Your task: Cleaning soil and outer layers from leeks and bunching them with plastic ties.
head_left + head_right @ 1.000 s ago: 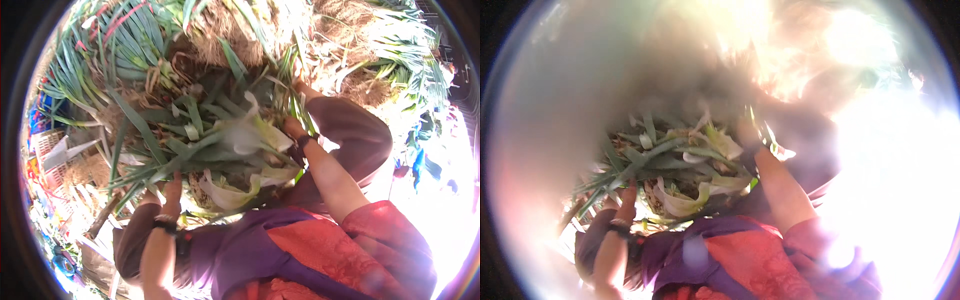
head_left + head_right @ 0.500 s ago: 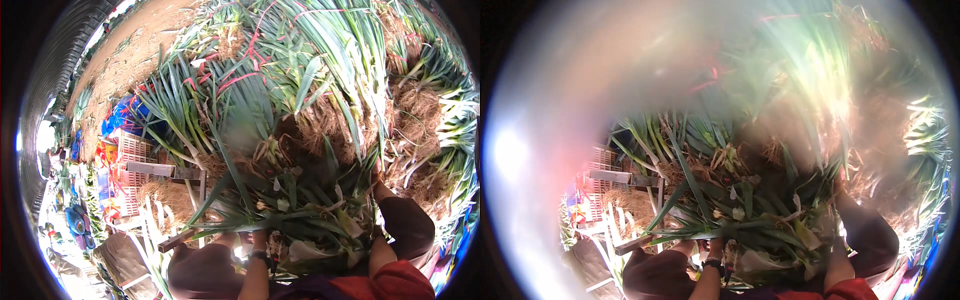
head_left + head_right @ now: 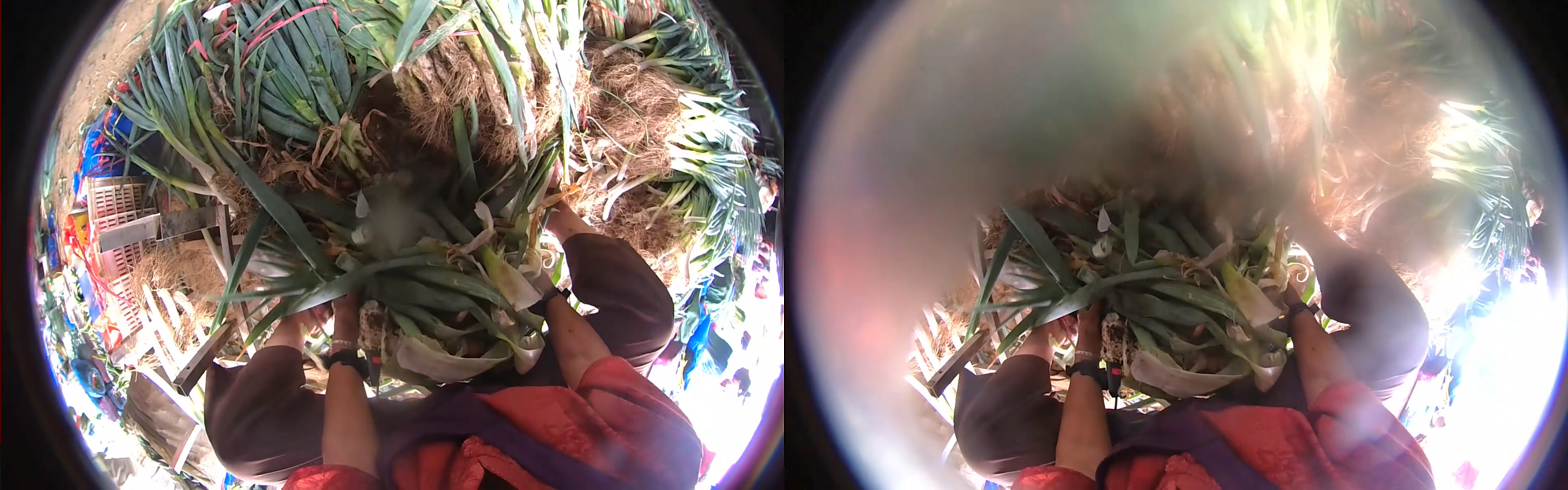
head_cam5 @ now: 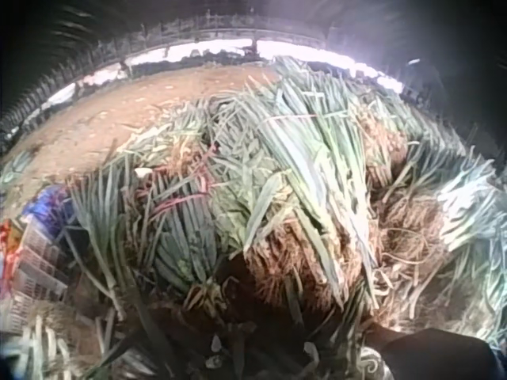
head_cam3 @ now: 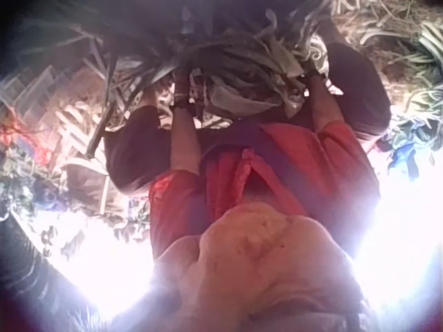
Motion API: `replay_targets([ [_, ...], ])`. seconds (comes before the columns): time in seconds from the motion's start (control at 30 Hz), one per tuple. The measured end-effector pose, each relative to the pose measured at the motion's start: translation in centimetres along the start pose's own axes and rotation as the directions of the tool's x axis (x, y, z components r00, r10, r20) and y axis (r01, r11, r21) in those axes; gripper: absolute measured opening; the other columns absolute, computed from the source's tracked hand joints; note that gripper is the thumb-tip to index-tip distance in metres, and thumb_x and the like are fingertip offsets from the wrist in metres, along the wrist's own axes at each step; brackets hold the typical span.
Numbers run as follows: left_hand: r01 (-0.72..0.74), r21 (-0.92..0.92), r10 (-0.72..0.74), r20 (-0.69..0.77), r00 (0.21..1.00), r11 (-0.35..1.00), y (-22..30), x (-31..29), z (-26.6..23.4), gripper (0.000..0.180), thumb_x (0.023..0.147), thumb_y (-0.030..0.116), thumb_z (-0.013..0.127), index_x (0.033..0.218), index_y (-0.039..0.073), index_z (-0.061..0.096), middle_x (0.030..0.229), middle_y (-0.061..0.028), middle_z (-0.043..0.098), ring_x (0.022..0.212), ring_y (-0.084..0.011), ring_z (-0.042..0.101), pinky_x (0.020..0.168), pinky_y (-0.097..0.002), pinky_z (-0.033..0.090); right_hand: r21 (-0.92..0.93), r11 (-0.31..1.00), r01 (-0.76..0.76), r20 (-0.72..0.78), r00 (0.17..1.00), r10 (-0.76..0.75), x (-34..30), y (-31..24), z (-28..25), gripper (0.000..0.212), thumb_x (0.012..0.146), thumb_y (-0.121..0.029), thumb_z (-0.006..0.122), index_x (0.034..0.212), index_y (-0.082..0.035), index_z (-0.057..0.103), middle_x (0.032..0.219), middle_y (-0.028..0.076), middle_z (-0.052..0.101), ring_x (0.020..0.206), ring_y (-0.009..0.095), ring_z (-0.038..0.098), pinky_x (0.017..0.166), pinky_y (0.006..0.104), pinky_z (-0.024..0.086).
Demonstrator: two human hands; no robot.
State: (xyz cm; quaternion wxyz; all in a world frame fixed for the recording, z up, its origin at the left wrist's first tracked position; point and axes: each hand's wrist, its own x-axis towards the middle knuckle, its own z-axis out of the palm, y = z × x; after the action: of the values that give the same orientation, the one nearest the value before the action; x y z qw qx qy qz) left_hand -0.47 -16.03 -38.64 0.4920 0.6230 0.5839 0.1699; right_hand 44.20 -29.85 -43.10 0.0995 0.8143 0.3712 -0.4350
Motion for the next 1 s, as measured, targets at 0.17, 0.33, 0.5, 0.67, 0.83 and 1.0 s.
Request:
replay_targets([
  [0.17,-0.225,0.227,0.199,0.132,0.971,0.948,1.3,-1.9,0.1,0.042,0.079,0.007,0.055,0.120,0.001,0.052,0.117,-0.0192,0.055,0.109,-0.0324,0.052,0.091,-0.0376,0.043,0.090,0.989,0.113,0.022,0.993,-0.115,-1.4,-3.8,0.5,0.017,0.079,-0.013,0.051,0.080,-0.001,0.063,0.080,0.019,0.060,0.075,0.034,0.058,0.069,0.0423,0.047],
  [0.33,0.257,-0.531,-0.214,0.141,0.967,0.808,13.8,-0.8,-0.3,0.042,0.078,0.010,0.065,0.117,-0.001,0.053,0.111,-0.0133,0.059,0.100,-0.0220,0.057,0.086,-0.0339,0.047,0.183,0.948,0.260,-0.048,0.966,-0.255,-2.9,-7.1,-2.0,0.017,0.079,-0.013,0.051,0.080,-0.001,0.062,0.079,0.018,0.059,0.074,0.032,0.057,0.069,0.0416,0.047],
  [0.5,-0.023,-0.857,0.105,0.037,0.994,0.514,19.2,-1.2,-2.9,0.040,0.077,0.007,0.071,0.112,-0.002,0.055,0.103,-0.0098,0.063,0.090,-0.0170,0.060,0.079,-0.0296,0.050,0.236,0.873,0.426,-0.161,0.903,-0.398,-6.4,-11.6,-8.4,0.016,0.079,-0.013,0.051,0.080,-0.001,0.062,0.079,0.017,0.059,0.074,0.031,0.057,0.068,0.0409,0.047],
  [0.67,-0.354,-0.612,0.369,-0.107,0.923,0.707,26.5,-0.6,-6.6,0.026,0.083,0.007,0.067,0.107,0.000,0.058,0.104,-0.0119,0.062,0.092,-0.0157,0.059,0.078,-0.0291,0.051,0.280,0.827,0.487,-0.266,0.867,-0.421,-10.2,-12.9,-13.6,0.016,0.080,-0.013,0.051,0.080,-0.001,0.061,0.079,0.016,0.059,0.073,0.030,0.056,0.068,0.0402,0.046],
  [0.83,-0.521,-0.317,0.487,-0.185,0.854,0.793,22.8,0.9,-6.2,0.027,0.079,0.012,0.070,0.101,0.000,0.060,0.096,-0.0110,0.064,0.087,-0.0191,0.061,0.075,-0.0318,0.050,0.356,0.839,0.412,-0.230,0.909,-0.349,-9.7,-11.8,-13.5,0.016,0.080,-0.013,0.051,0.080,-0.001,0.061,0.079,0.015,0.058,0.072,0.029,0.055,0.068,0.0394,0.046],
  [1.0,-0.145,-0.393,0.182,0.057,0.982,0.908,21.0,0.3,-7.6,0.030,0.076,0.014,0.071,0.101,0.000,0.060,0.095,-0.0112,0.064,0.087,-0.0210,0.061,0.075,-0.0332,0.050,0.437,0.866,0.245,-0.127,0.969,-0.210,-8.0,-10.8,-12.3,0.015,0.080,-0.013,0.051,0.080,-0.001,0.060,0.079,0.013,0.058,0.072,0.028,0.055,0.067,0.0387,0.046],
])
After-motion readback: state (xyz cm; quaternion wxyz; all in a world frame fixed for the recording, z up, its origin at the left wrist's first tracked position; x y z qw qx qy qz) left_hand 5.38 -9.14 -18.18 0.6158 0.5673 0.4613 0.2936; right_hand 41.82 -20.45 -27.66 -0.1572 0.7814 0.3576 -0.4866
